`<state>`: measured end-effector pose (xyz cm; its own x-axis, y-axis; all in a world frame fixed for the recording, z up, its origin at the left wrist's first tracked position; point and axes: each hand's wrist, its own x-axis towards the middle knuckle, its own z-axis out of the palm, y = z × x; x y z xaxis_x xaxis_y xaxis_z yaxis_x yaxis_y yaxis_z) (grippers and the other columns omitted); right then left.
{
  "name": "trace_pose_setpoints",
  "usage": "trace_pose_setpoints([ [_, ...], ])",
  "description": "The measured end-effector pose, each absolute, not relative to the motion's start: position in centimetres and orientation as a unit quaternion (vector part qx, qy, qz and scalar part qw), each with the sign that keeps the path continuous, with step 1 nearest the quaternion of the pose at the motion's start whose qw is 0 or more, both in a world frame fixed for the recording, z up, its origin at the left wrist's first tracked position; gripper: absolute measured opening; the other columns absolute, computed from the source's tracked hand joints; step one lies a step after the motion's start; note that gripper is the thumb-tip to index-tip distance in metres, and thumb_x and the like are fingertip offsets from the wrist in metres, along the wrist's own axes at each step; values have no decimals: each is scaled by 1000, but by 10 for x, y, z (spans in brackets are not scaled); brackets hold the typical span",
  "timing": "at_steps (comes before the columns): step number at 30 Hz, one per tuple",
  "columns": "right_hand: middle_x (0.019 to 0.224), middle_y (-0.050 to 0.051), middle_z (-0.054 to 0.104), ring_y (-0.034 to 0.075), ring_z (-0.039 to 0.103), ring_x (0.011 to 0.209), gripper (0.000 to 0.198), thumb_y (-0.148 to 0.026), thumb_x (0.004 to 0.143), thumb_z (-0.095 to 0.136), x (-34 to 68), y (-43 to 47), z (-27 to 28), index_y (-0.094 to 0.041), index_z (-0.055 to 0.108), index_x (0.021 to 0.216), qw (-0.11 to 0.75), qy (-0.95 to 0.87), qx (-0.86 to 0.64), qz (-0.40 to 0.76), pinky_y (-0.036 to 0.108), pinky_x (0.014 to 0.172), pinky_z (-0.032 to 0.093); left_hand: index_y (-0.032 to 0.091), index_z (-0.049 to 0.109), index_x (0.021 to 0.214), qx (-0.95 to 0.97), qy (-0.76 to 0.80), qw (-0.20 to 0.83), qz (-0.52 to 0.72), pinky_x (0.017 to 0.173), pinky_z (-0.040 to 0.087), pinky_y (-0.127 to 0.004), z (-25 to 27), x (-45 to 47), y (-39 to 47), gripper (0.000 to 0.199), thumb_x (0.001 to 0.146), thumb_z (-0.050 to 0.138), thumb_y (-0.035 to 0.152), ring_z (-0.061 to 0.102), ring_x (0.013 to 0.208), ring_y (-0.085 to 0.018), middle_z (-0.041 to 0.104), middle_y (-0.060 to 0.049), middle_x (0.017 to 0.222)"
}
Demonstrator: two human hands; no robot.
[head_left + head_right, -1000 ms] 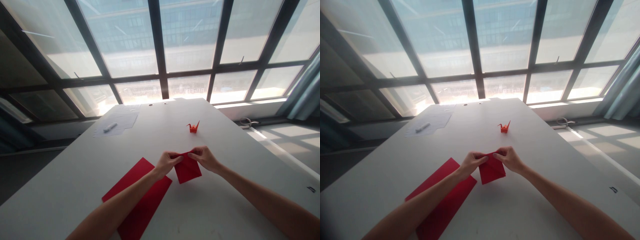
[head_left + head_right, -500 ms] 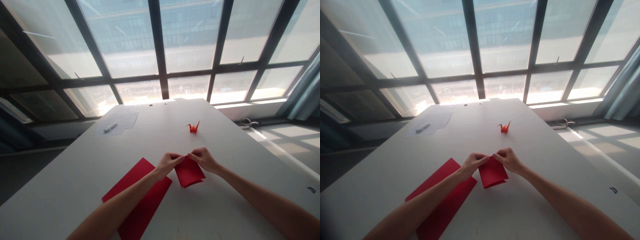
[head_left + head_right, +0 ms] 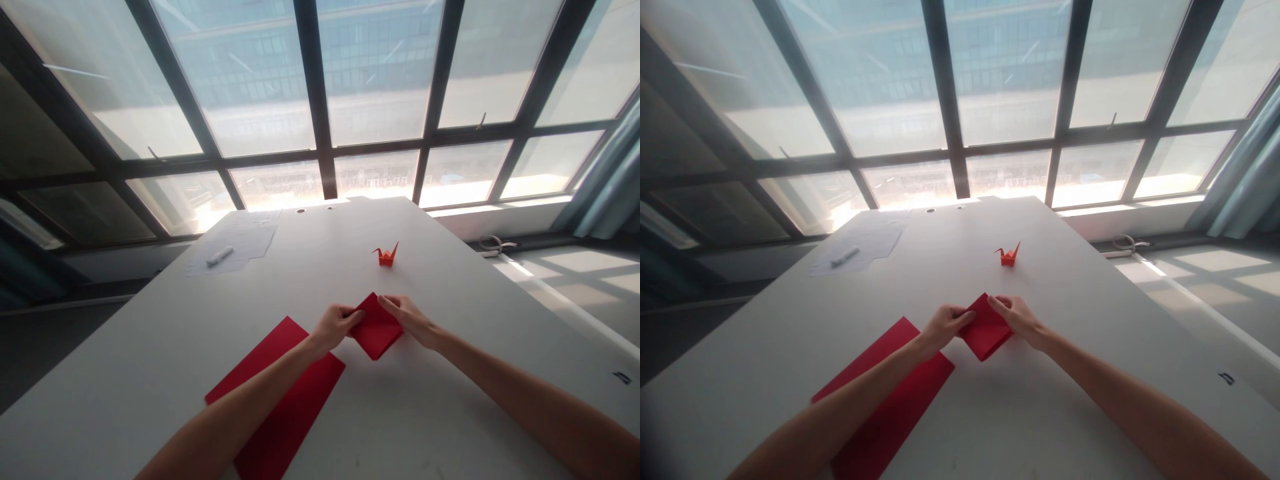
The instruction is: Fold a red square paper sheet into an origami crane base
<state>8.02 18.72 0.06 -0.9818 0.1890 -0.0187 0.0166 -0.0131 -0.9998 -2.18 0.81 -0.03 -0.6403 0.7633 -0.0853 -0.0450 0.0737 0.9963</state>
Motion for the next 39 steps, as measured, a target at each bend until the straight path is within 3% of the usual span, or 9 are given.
trace_pose_setpoints([
  [4,93,10,71,20,67,82,51,-61,83,61,84,184,3,-16,65,106,32,-623,-83,777,30,71,52,10,76,88,216,608,239,725,66,55,-31,-4,-21,13,44,77,72,52,67,70,-22,73,-6,77],
  [9,88,12,73,20,67,75,40,-46,77,74,84,171,0,-12,71,98,45,-664,-63,744,27,61,51,8,75,87,217,585,195,757,64,56,-32,-8,-20,14,41,79,72,49,67,68,-21,73,-7,78],
  [14,74,9,72,18,65,62,31,-40,81,68,79,170,-5,-11,72,88,107,-693,-57,711,25,51,47,9,74,98,214,559,256,759,76,57,-37,-5,-19,11,40,80,73,44,69,79,-23,73,-9,88],
  [19,62,2,63,13,55,48,28,-40,85,61,75,172,-14,-13,68,87,124,-742,-37,658,23,42,41,8,73,102,225,569,353,708,90,54,-43,-3,-22,8,46,69,84,37,70,91,-28,73,-14,98],
  [24,57,-2,53,10,47,48,30,-39,92,51,76,170,-18,-17,59,75,189,-790,-40,582,21,45,34,8,73,104,198,573,377,700,89,54,-41,-10,-28,6,50,65,87,36,69,96,-29,72,-16,104],
  [29,55,-3,48,9,39,45,40,-50,93,46,76,176,-12,-17,58,74,190,-730,-51,655,21,41,28,10,70,111,195,524,442,702,85,56,-34,-8,-32,3,52,67,87,32,67,102,-28,68,-18,117],
  [32,55,-3,48,9,38,46,32,-43,89,51,76,178,-7,-16,61,73,206,-712,-49,669,21,41,28,10,69,114,204,518,465,689,85,56,-34,-6,-32,2,55,67,87,32,66,105,-29,66,-19,120],
  [35,60,-1,54,9,40,48,22,-33,82,55,77,178,-2,-15,68,83,229,-698,-44,677,21,42,29,9,69,114,223,530,469,671,84,56,-35,-5,-31,1,56,66,87,32,66,105,-30,67,-19,117],
  [39,62,-2,57,9,40,49,34,-29,75,60,78,180,3,-15,70,105,230,-656,-38,718,21,43,31,10,70,112,241,546,473,649,78,57,-36,-7,-32,-1,56,63,89,30,67,99,-30,69,-17,112],
])
